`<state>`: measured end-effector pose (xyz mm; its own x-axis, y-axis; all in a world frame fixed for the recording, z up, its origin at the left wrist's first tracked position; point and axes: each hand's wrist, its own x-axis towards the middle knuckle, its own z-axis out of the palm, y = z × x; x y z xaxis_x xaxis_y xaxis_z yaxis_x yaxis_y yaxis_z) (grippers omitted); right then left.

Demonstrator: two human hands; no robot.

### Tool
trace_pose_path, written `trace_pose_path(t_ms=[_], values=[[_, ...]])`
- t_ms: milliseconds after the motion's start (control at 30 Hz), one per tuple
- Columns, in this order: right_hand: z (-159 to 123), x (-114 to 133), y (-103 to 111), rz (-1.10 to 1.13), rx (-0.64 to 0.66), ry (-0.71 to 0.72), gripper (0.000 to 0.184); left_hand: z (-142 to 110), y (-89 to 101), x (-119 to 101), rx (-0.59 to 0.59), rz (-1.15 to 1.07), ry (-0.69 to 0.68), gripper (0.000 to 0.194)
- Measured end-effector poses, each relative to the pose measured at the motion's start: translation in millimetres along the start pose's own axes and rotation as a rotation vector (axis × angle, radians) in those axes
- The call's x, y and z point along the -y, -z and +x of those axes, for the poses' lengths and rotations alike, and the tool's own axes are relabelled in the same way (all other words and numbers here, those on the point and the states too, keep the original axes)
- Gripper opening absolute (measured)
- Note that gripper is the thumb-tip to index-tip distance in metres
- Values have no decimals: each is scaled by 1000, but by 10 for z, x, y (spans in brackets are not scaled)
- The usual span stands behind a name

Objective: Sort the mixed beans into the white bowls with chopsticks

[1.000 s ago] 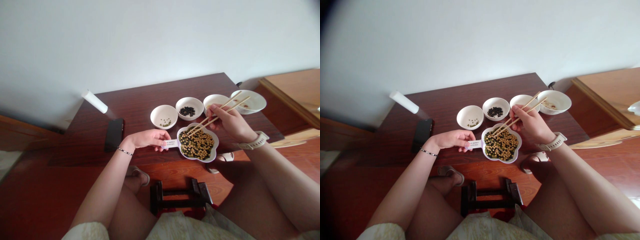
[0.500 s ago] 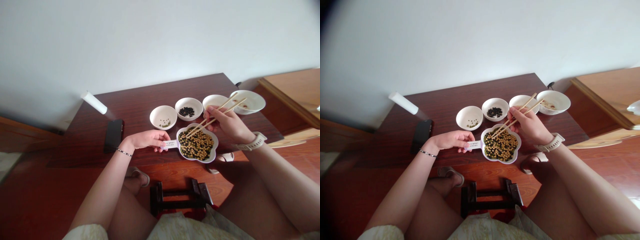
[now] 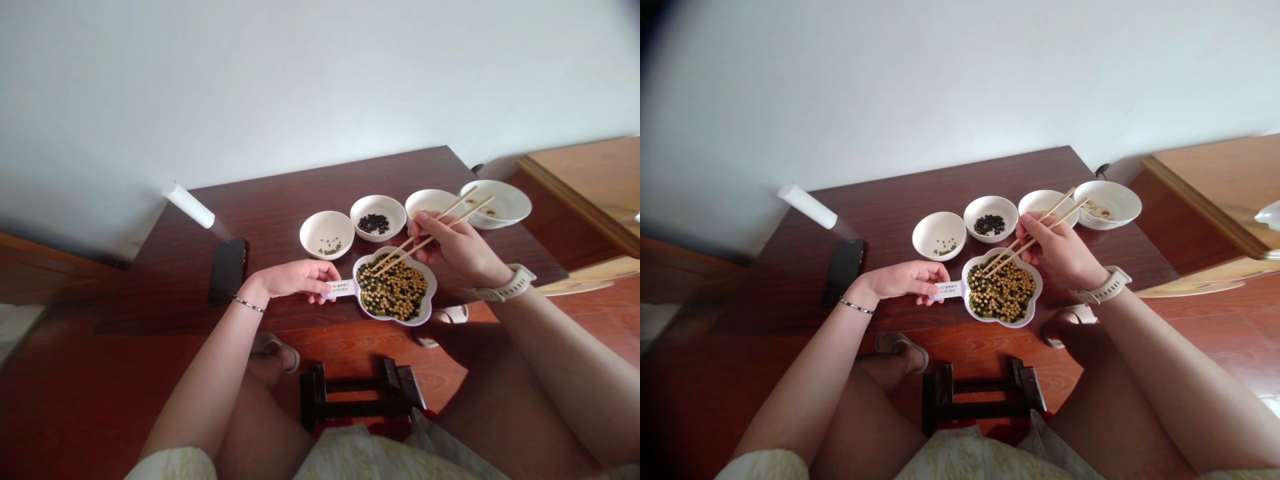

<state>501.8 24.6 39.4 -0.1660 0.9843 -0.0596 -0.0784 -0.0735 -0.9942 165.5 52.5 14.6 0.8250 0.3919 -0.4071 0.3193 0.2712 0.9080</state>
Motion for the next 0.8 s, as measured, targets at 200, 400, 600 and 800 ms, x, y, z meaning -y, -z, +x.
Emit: trace_pose_path(t_ms=[200, 400, 600, 800], values=[[22, -32, -10, 7, 17, 9, 38, 5, -2, -8, -3, -3, 5, 31], [8, -3, -35, -7, 16, 20, 39, 0, 1, -12, 8, -7, 7, 29], [7, 32, 52, 27, -56, 46, 36, -1, 7, 4, 12, -4, -4, 30], [26, 88, 299, 217, -218, 139, 29, 14, 5, 14, 10, 1, -6, 30]])
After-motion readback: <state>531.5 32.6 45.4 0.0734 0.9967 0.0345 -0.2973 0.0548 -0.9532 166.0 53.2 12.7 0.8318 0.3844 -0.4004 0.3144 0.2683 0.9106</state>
